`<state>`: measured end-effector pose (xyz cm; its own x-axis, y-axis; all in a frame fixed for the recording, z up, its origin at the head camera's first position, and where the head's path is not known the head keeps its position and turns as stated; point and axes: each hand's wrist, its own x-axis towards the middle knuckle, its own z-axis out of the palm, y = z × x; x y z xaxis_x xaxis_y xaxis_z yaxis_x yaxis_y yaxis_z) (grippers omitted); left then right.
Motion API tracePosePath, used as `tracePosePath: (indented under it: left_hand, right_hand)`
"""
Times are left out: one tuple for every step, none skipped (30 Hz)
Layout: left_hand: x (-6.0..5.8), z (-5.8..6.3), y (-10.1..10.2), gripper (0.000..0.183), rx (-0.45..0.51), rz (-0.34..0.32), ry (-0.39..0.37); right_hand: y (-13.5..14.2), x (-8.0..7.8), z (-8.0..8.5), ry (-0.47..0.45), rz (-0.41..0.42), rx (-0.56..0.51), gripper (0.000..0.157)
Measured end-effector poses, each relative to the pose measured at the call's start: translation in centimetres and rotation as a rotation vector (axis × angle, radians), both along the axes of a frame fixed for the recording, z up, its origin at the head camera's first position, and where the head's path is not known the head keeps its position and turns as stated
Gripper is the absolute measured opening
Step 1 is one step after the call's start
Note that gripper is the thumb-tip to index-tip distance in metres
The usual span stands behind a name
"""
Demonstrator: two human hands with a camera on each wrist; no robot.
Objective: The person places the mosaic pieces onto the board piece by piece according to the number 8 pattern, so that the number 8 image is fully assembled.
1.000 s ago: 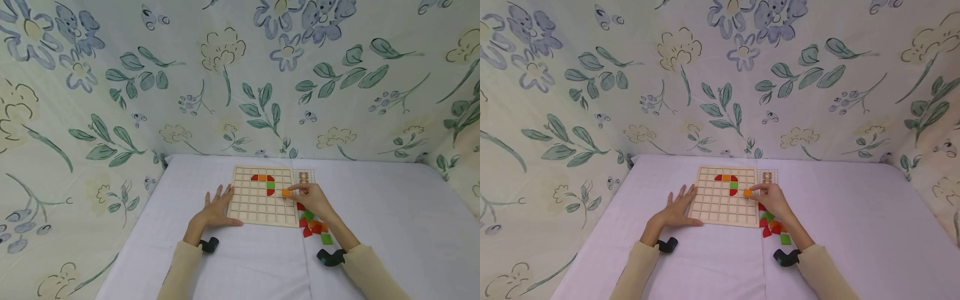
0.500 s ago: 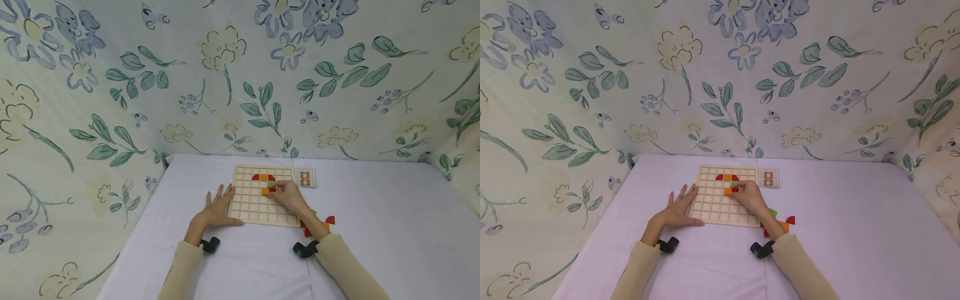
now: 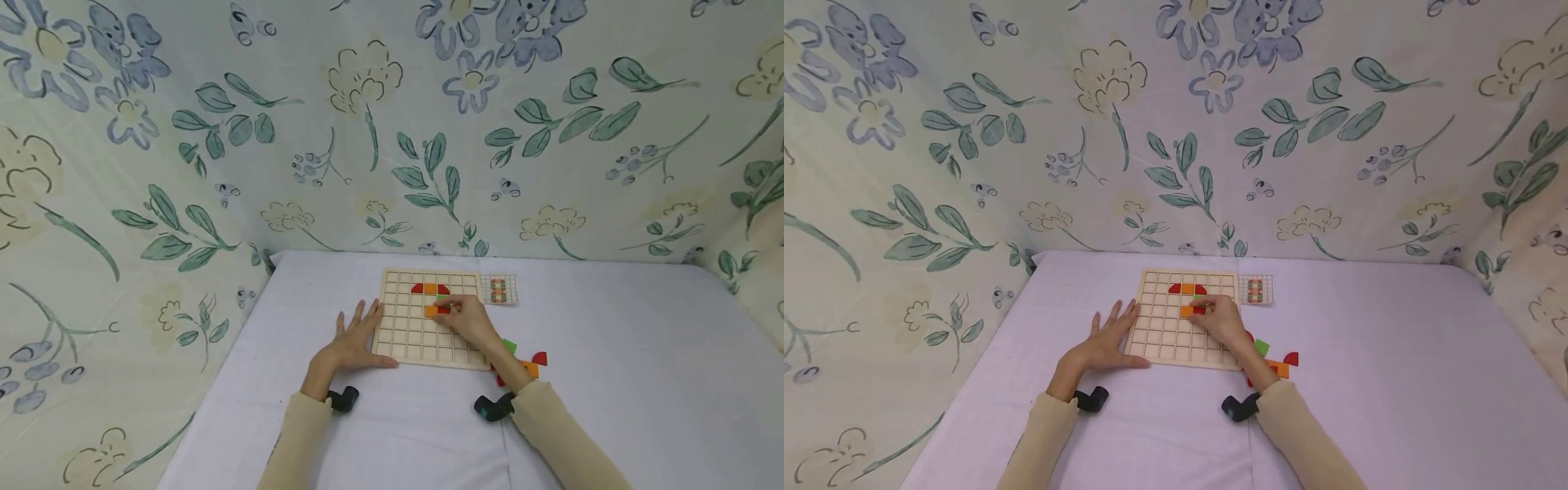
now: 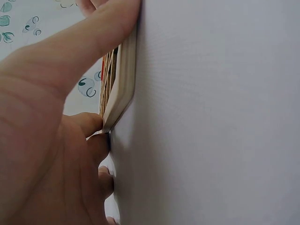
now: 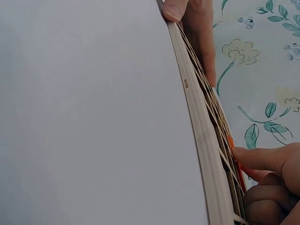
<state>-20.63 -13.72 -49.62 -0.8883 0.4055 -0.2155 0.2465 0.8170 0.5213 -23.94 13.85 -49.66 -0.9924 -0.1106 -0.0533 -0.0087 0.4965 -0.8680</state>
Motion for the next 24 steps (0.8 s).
tracePosePath:
  left_hand:
    - [0.0,0.0,0.0,0.126,0.0,0.0,0.0]
    - [0.0,0.0,0.0,0.126,0.002,0.0,-0.001]
    - [0.0,0.1,0.0,0.126,0.004,-0.001,-0.002]
    - [0.0,0.1,0.0,0.126,0.007,-0.001,-0.002]
    - [0.0,0.1,0.0,0.126,0.009,-0.001,-0.002]
    - [-0.1,0.1,0.0,0.126,0.011,-0.002,-0.001]
    - [-0.1,0.1,0.0,0.125,0.013,-0.002,0.0]
    - [-0.1,0.1,0.0,0.125,0.011,-0.002,0.0]
    - [-0.1,0.1,0.0,0.126,0.009,-0.002,0.001]
    - [-0.1,0.1,0.0,0.125,0.007,-0.002,0.001]
    - [-0.1,0.1,0.0,0.125,0.004,-0.001,0.001]
    - [-0.1,0.1,0.0,0.125,0.002,-0.001,0.001]
    - [-0.1,0.1,0.0,0.126,0.001,0.0,-0.001]
    - [-0.1,0.1,0.0,0.126,0.002,0.0,-0.002]
    - [-0.1,0.1,0.0,0.126,0.003,0.001,-0.002]
    - [-0.1,0.1,0.0,0.126,0.005,0.001,-0.003]
    - [-0.1,0.1,0.0,0.126,0.007,0.002,-0.003]
    - [-0.1,0.1,0.0,0.126,0.009,0.003,-0.004]
    - [-0.1,0.2,0.0,0.126,0.012,0.005,-0.004]
    - [0.0,0.2,0.0,0.126,0.015,0.005,-0.005]
    - [0.0,0.2,0.0,0.126,0.017,0.006,-0.007]
    - [0.0,0.2,0.0,0.126,0.018,0.006,-0.007]
    - [0.1,0.2,0.0,0.126,0.021,0.007,-0.008]
    - [0.1,0.2,0.0,0.126,0.025,0.007,-0.008]
  right_hand:
    - [-0.1,0.0,0.0,0.001,0.002,-0.004,0.029]
    - [-0.1,0.0,0.0,0.002,0.001,-0.007,0.029]
    - [-0.1,0.0,0.0,0.002,0.002,-0.01,0.029]
    - [-0.2,0.0,0.0,0.006,0.004,-0.014,0.029]
    - [-0.2,0.0,-0.1,0.01,0.005,-0.014,0.029]
    - [-0.2,0.0,-0.1,0.014,0.006,-0.014,0.029]
    - [-0.2,0.0,-0.1,0.017,0.005,-0.016,0.029]
    - [-0.2,-0.1,-0.1,0.02,0.003,-0.017,0.029]
    - [-0.2,-0.1,-0.1,0.021,0.002,-0.018,0.029]
    - [-0.1,-0.1,-0.1,0.024,0.0,-0.017,0.029]
    - [-0.1,-0.1,-0.1,0.024,-0.003,-0.016,0.028]
    - [-0.1,-0.1,-0.1,0.024,-0.005,-0.018,0.028]
    - [-0.1,-0.1,-0.1,0.025,-0.008,-0.017,0.028]
    - [-0.1,-0.1,-0.1,0.025,-0.011,-0.016,0.028]
    - [-0.1,-0.1,-0.2,0.025,-0.012,-0.013,0.029]
    - [-0.1,-0.1,-0.1,0.023,-0.016,-0.011,0.03]
    - [-0.1,0.0,-0.1,0.016,-0.019,-0.012,0.031]
    - [0.0,0.1,-0.1,0.014,-0.022,-0.009,0.032]
    - [0.2,0.3,0.0,0.016,-0.017,-0.002,0.033]
    - [0.4,0.5,0.2,0.01,-0.021,0.0,0.034]
    - [0.7,0.8,0.4,0.002,-0.019,0.007,0.034]
    - [1.0,1.0,0.6,-0.003,-0.017,0.013,0.035]
    - [1.5,1.4,0.9,-0.007,-0.011,0.022,0.035]
    - [2.1,1.7,1.2,-0.007,-0.003,0.029,0.036]
